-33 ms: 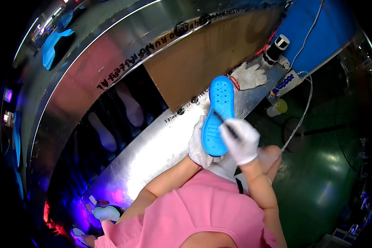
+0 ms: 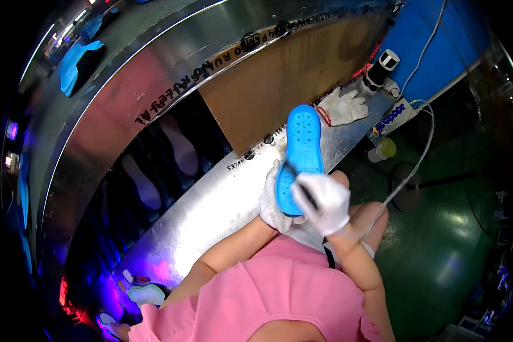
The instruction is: The person applies adhesive to shoe soles using a brush applicator and places them onto a conveyor belt.
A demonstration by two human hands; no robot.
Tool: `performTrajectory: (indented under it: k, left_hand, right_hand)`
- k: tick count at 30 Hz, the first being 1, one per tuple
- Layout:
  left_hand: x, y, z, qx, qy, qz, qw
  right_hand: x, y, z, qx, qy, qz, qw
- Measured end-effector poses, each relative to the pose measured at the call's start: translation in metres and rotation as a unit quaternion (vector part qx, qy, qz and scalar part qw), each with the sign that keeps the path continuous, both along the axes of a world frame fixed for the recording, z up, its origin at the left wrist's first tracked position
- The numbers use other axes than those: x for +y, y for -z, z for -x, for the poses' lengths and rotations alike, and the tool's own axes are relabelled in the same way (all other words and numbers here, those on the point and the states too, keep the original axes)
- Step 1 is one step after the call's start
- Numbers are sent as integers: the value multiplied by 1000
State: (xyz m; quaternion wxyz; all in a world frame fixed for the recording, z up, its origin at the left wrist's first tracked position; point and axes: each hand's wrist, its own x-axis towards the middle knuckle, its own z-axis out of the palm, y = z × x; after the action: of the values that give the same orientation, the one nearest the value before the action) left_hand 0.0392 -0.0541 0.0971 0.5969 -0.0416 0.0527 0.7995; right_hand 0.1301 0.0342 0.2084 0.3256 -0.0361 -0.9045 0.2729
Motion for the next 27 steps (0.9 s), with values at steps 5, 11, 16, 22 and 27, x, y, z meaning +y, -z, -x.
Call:
performTrajectory:
  k: [5,11,16,22,27]
  left_hand:
    - [-10,2,14,15,54,-29,998]
    - [-4,-49,16,55,-6,-113,992]
    - [-3,-52,21,126,-64,10,990]
    - [-13,-57,47,100,39,-121,987]
    - [-14,-49,82,134,193,12,972]
  right_hand:
    - [-4,2,-9,16,15,269,963]
    - [-37,-16,-22,22,-77,58,995]
    - [-20,1,-15,109,51,128,984]
    - [-30,-18,-14,-13,-4,322,947]
    - [-22,-27,-33,-121,-153,-122,973]
